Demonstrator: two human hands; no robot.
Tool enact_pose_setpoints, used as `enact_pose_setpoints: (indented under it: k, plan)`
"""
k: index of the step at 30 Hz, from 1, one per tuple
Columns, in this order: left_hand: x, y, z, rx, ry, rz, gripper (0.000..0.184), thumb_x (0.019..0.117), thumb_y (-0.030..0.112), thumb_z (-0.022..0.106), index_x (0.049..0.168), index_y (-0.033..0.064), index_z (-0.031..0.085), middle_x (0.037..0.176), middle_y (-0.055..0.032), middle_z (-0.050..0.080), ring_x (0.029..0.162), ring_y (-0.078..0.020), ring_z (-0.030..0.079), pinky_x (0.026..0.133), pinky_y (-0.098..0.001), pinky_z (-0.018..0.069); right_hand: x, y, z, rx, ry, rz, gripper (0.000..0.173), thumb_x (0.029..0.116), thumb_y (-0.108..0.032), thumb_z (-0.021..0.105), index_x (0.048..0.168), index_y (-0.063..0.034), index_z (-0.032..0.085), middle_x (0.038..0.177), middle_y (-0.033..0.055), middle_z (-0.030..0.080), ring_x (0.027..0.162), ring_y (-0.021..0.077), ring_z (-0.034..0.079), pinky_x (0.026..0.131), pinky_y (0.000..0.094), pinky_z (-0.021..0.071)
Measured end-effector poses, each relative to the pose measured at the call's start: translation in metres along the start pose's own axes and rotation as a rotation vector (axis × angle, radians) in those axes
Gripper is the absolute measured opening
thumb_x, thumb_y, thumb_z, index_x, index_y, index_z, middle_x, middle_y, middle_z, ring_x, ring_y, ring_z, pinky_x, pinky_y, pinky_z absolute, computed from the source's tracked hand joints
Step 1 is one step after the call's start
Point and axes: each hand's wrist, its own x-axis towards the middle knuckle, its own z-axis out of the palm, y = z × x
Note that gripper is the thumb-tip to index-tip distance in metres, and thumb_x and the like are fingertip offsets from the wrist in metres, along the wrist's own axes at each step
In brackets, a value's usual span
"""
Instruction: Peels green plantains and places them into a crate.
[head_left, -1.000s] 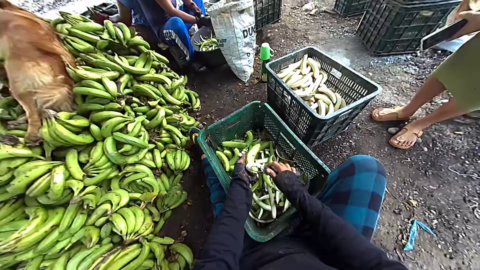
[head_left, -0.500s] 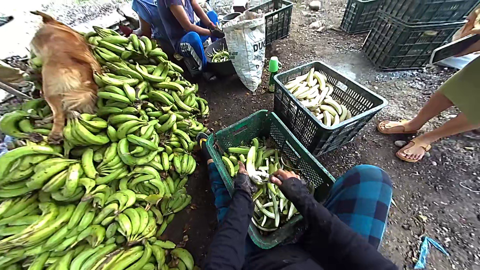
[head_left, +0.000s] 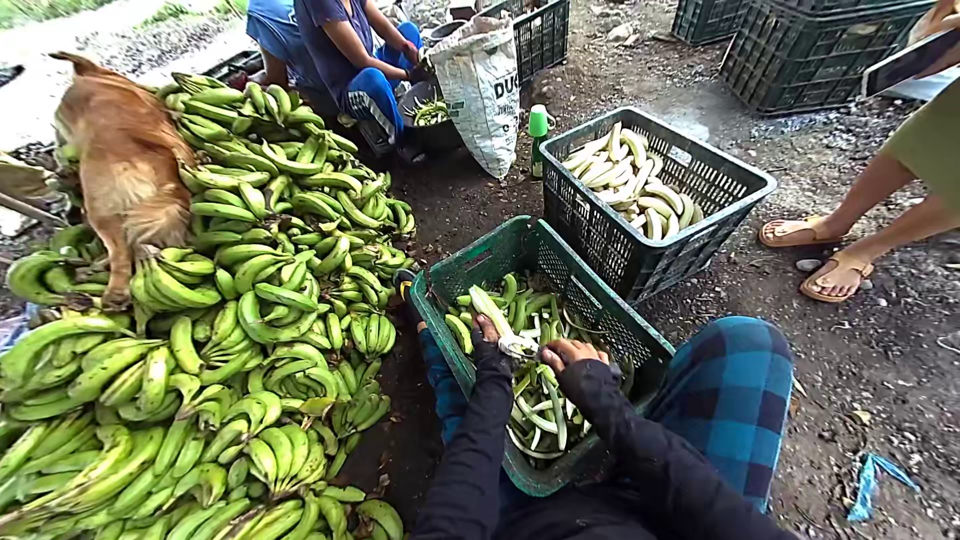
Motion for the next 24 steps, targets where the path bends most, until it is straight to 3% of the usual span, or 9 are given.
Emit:
enact_pose_setpoints:
  k: [3,5,8,11,13,16,19,21,24]
  plan:
    - [-0.018,0.018,0.001,-0.100,-0.310,-0.318,0.034,0.1130,0.023,0.032,0.130,0.0008,0.051,0.092,-0.0095,0.064,0.069,-0.0115,0.061,0.060,-0.0249,0.0540,0.031,0.003,-0.002,-0.024,0.315,-0.050,0.044,0.1048,-0.039,0.056,0.134,-0.0079,0.068,0.132,0.0286,0.064,0.129,0.0499,0.055,0.111,0.0687,0.0336]
    - [-0.030,0.020,-0.001,-0.169,-0.487,-0.450,0.044,0.1133,0.036,0.024,0.128,0.0032,0.050,0.079,-0.0086,0.061,0.056,-0.0156,0.060,0.049,-0.0288,0.0528,0.073,0.006,-0.022,-0.057,0.585,-0.115,0.042,0.1033,-0.041,0.058,0.130,-0.0116,0.071,0.127,0.0262,0.066,0.125,0.0485,0.058,0.107,0.0691,0.0374]
    - [-0.039,0.028,0.002,-0.082,-0.252,-0.261,0.040,0.1132,0.027,0.030,0.136,-0.0009,0.048,0.089,-0.0106,0.062,0.069,-0.0131,0.061,0.063,-0.0288,0.0554,0.087,-0.030,-0.071,-0.007,0.590,-0.136,0.043,0.1038,-0.042,0.057,0.134,-0.0138,0.069,0.132,0.0228,0.066,0.127,0.0466,0.057,0.111,0.0691,0.0308]
    - [-0.017,0.025,0.011,0.042,0.162,0.069,0.052,0.1105,0.016,0.041,0.155,-0.0081,0.027,0.141,-0.0300,0.051,0.126,-0.0254,0.056,0.109,-0.0356,0.0441,0.058,-0.037,-0.043,-0.070,0.441,-0.157,0.045,0.1049,-0.046,0.053,0.134,-0.0142,0.067,0.128,0.0221,0.067,0.123,0.0461,0.060,0.103,0.0701,0.0407]
    - [0.016,0.000,0.013,0.191,0.437,0.284,0.054,0.1073,0.022,0.044,0.147,-0.0145,0.037,0.137,-0.0336,0.054,0.125,-0.0305,0.057,0.107,-0.0380,0.0446,0.023,-0.029,-0.006,-0.058,0.285,-0.042,0.048,0.1051,-0.048,0.049,0.136,-0.0149,0.066,0.131,0.0207,0.067,0.127,0.0439,0.058,0.107,0.0675,0.0385]
    - [0.017,0.040,0.007,0.111,0.311,0.205,0.048,0.1082,0.009,0.040,0.147,-0.0172,0.033,0.139,-0.0330,0.051,0.124,-0.0239,0.054,0.107,-0.0300,0.0407,-0.007,-0.029,0.010,0.005,0.233,0.052,0.046,0.1056,-0.042,0.053,0.136,-0.0109,0.066,0.131,0.0240,0.066,0.128,0.0448,0.057,0.110,0.0641,0.0353]
    - [-0.006,0.049,0.002,-0.126,-0.234,0.064,0.027,0.1078,0.005,0.035,0.130,-0.0021,0.049,0.102,-0.0055,0.064,0.087,-0.0014,0.061,0.080,-0.0195,0.0526,0.030,-0.031,-0.013,-0.030,0.394,-0.100,0.043,0.1030,-0.040,0.058,0.130,-0.0083,0.070,0.126,0.0295,0.066,0.123,0.0508,0.058,0.106,0.0699,0.0371]
    - [-0.010,0.053,-0.009,0.007,-0.598,0.011,0.044,0.1074,0.004,0.034,0.151,-0.0053,0.035,0.128,-0.0147,0.061,0.107,-0.0061,0.062,0.097,-0.0249,0.0510,0.068,-0.032,-0.044,-0.068,0.391,-0.148,0.044,0.1037,-0.045,0.056,0.130,-0.0120,0.070,0.125,0.0273,0.067,0.122,0.0496,0.059,0.103,0.0707,0.0385]
    - [-0.014,0.047,-0.005,0.001,-0.395,-0.002,0.044,0.1097,0.007,0.032,0.152,-0.0072,0.032,0.126,-0.0210,0.060,0.105,-0.0119,0.062,0.096,-0.0286,0.0515,0.085,-0.045,-0.068,-0.079,0.363,-0.134,0.046,0.1042,-0.047,0.055,0.133,-0.0139,0.068,0.127,0.0244,0.067,0.124,0.0468,0.058,0.104,0.0684,0.0376]
